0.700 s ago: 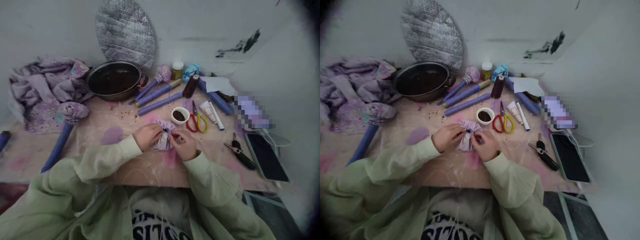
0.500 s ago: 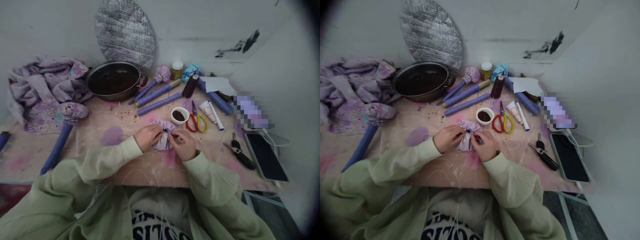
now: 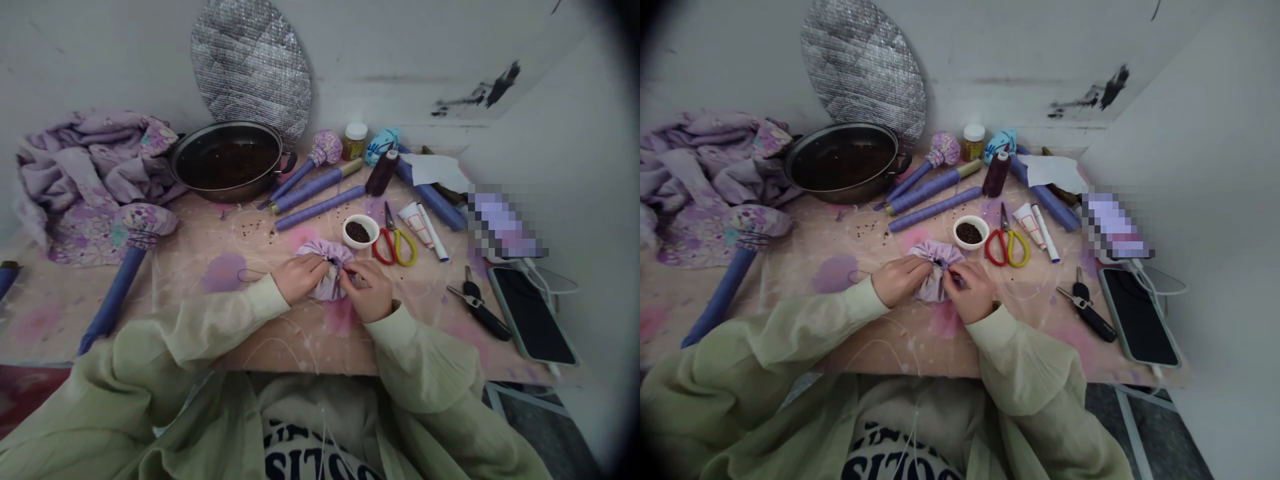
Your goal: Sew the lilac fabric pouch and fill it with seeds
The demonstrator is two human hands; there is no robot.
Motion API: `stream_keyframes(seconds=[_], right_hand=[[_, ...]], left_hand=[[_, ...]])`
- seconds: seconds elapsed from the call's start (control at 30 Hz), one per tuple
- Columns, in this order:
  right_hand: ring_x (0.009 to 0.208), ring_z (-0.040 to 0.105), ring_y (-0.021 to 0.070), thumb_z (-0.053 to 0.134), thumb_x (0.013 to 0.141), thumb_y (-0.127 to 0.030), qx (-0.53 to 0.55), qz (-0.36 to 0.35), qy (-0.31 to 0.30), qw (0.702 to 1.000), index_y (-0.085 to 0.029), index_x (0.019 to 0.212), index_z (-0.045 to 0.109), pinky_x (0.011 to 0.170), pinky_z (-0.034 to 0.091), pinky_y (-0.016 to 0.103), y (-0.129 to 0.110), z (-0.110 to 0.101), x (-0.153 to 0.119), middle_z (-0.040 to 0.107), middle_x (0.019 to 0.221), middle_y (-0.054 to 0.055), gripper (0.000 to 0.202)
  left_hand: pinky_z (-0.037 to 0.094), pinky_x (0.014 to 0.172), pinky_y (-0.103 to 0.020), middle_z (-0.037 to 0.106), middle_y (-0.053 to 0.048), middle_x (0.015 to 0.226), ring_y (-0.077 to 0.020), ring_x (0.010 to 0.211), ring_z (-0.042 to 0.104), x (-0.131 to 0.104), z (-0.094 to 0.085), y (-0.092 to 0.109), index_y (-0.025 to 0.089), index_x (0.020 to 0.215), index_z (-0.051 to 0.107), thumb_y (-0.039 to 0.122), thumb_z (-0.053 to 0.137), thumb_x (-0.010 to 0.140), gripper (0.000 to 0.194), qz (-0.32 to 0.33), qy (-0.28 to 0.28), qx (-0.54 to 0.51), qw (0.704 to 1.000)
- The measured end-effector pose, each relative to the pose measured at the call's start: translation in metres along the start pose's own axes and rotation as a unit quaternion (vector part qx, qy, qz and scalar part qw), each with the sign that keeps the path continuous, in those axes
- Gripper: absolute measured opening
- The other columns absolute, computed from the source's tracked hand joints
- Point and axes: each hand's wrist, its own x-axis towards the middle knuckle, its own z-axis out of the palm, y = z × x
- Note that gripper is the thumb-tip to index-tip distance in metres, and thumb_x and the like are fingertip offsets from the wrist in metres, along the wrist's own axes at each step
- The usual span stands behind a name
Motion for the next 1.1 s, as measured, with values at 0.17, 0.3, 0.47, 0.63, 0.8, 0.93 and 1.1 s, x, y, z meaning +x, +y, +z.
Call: stream_keyframes(seconds=[0.17, 0.3, 0.47, 0.63, 0.8, 0.93, 1.1], right_hand=[[0.069, 0.062, 0.0148, 0.059, 0.078, -0.017, 0.001, -0.005, 0.005, 1.0, -0.017, 0.075, 0.066, 0.065, 0.052, 0.027, 0.0, 0.002, -0.001, 0.067, 0.071, 0.004, 0.007], [0.069, 0.062, 0.0146, 0.058, 0.079, -0.017, -0.01, -0.016, 0.006, 1.0, -0.018, 0.075, 0.066, 0.064, 0.052, 0.027, 0.001, 0.003, -0.002, 0.067, 0.072, 0.004, 0.009], [0.067, 0.061, 0.0152, 0.058, 0.079, -0.015, -0.033, -0.046, 0.02, 0.998, -0.017, 0.075, 0.067, 0.063, 0.051, 0.027, 0.0, 0.004, -0.002, 0.067, 0.072, 0.005, 0.01], [0.067, 0.06, 0.0154, 0.059, 0.079, -0.015, -0.048, -0.048, 0.036, 0.997, -0.017, 0.075, 0.067, 0.063, 0.051, 0.027, 0.001, 0.006, -0.004, 0.067, 0.071, 0.005, 0.01], [0.066, 0.06, 0.0157, 0.06, 0.078, -0.018, -0.059, -0.033, 0.04, 0.997, -0.017, 0.074, 0.068, 0.064, 0.05, 0.028, 0.001, 0.007, -0.006, 0.066, 0.07, 0.006, 0.01], [0.066, 0.06, 0.0159, 0.059, 0.079, -0.019, -0.059, -0.031, 0.031, 0.997, -0.018, 0.074, 0.068, 0.064, 0.05, 0.029, 0.0, 0.006, -0.005, 0.066, 0.07, 0.005, 0.01], [0.066, 0.061, 0.0161, 0.058, 0.08, -0.021, -0.059, -0.021, 0.02, 0.998, -0.019, 0.074, 0.068, 0.063, 0.051, 0.029, 0.0, 0.005, -0.004, 0.067, 0.07, 0.005, 0.012]], left_hand=[[0.047, 0.066, -0.027, 0.058, -0.005, 0.072, -0.0147, 0.068, 0.056, -0.006, 0.016, 0.003, 0.013, 0.079, 0.053, 0.017, 0.034, 0.094, 0.025, -0.029, 0.029, -0.024, 0.999], [0.046, 0.067, -0.026, 0.058, -0.003, 0.071, -0.014, 0.069, 0.056, -0.007, 0.024, 0.005, 0.014, 0.08, 0.054, 0.017, 0.035, 0.094, 0.024, -0.048, 0.057, -0.047, 0.996], [0.046, 0.066, -0.025, 0.057, -0.003, 0.071, -0.0143, 0.069, 0.056, -0.004, 0.024, 0.005, 0.015, 0.08, 0.054, 0.017, 0.036, 0.094, 0.023, -0.05, 0.072, -0.055, 0.995], [0.046, 0.063, -0.026, 0.057, -0.004, 0.069, -0.0149, 0.066, 0.055, -0.001, 0.023, 0.003, 0.014, 0.077, 0.053, 0.017, 0.033, 0.094, 0.026, -0.038, 0.053, -0.042, 0.997], [0.047, 0.065, -0.028, 0.058, -0.005, 0.072, -0.0159, 0.069, 0.055, 0.0, 0.015, 0.003, 0.013, 0.079, 0.057, 0.019, 0.036, 0.093, 0.027, -0.054, 0.028, -0.039, 0.997], [0.049, 0.076, -0.03, 0.061, -0.009, 0.085, -0.0173, 0.082, 0.057, 0.0, 0.006, 0.002, 0.012, 0.087, 0.06, 0.019, 0.041, 0.09, 0.021, -0.087, 0.033, -0.087, 0.992], [0.051, 0.075, -0.03, 0.063, -0.008, 0.084, -0.0166, 0.08, 0.059, -0.001, 0.005, -0.001, 0.013, 0.086, 0.062, 0.018, 0.04, 0.091, 0.023, -0.091, 0.017, -0.111, 0.989]])
